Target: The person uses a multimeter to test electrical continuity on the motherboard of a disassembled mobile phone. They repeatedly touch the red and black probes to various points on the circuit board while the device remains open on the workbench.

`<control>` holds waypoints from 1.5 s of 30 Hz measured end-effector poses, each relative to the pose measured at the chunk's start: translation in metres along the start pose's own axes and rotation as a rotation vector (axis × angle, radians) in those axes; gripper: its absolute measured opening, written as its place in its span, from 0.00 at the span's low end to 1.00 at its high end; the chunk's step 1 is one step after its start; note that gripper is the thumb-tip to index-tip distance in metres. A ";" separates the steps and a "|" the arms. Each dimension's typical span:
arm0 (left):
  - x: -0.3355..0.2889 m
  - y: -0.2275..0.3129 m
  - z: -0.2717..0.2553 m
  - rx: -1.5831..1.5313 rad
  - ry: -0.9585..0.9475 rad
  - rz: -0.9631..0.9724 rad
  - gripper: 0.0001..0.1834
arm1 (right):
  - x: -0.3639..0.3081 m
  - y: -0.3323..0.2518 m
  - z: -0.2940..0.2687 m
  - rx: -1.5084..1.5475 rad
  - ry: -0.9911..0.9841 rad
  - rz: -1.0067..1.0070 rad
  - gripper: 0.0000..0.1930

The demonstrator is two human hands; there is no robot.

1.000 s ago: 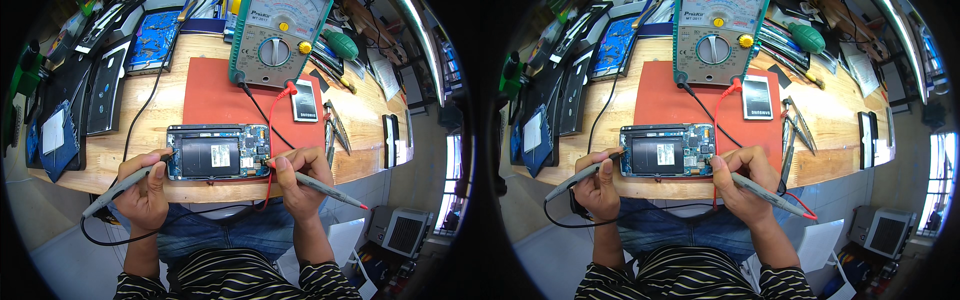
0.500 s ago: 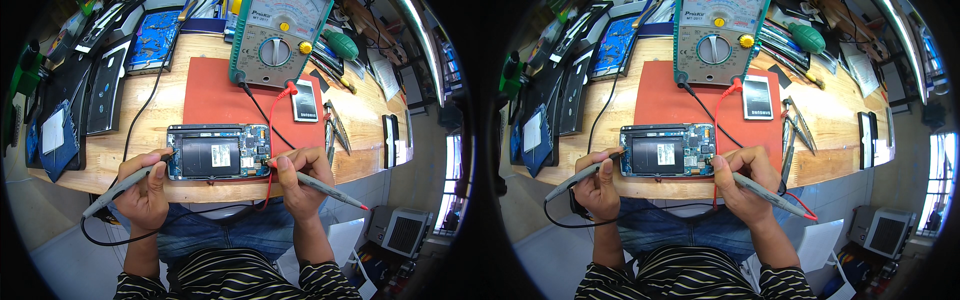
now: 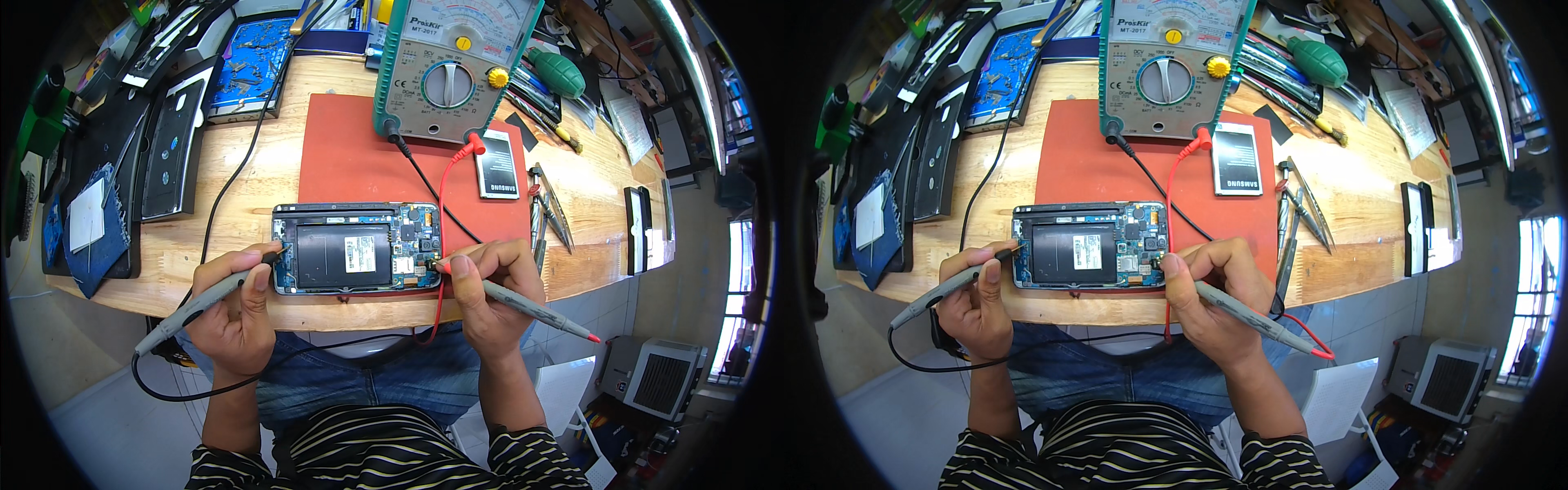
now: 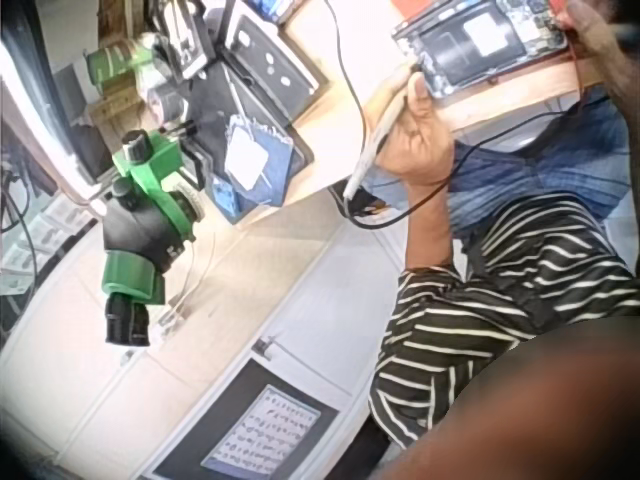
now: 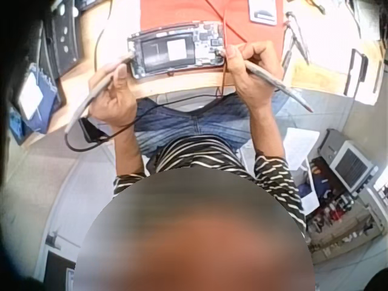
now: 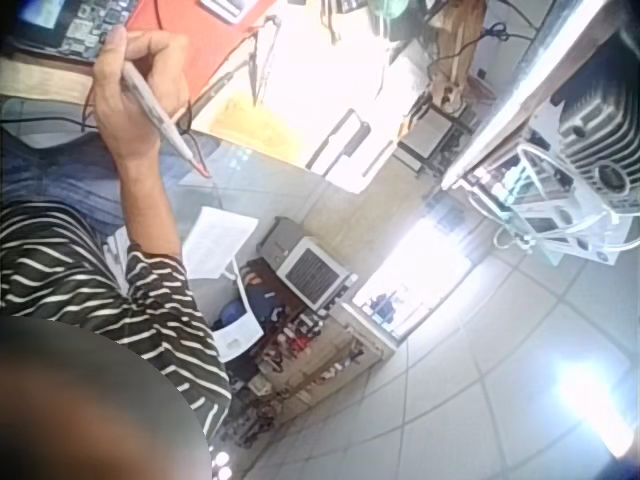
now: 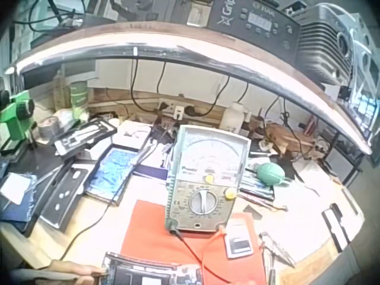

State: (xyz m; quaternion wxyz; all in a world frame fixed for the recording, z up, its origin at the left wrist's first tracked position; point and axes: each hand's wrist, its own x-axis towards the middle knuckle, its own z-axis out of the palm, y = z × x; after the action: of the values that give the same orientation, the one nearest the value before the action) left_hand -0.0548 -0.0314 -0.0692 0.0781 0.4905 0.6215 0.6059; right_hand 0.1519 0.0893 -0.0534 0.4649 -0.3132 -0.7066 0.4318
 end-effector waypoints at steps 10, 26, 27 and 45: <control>0.000 -0.001 -0.001 0.007 -0.003 0.008 0.08 | -0.001 -0.004 -0.001 0.000 -0.020 0.059 0.10; 0.000 0.000 -0.001 0.038 0.002 -0.006 0.08 | 0.000 -0.003 0.000 -0.007 0.001 0.030 0.10; 0.000 0.000 -0.001 0.035 0.003 -0.008 0.08 | 0.000 -0.002 0.000 0.006 0.015 0.016 0.10; 0.000 0.000 0.000 0.010 -0.005 -0.003 0.08 | 0.000 0.000 0.001 0.026 0.023 0.013 0.10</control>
State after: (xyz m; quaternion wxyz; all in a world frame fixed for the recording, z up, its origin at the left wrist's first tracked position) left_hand -0.0548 -0.0317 -0.0692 0.0781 0.4913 0.6250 0.6015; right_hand 0.1507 0.0884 -0.0537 0.4744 -0.3166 -0.6934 0.4404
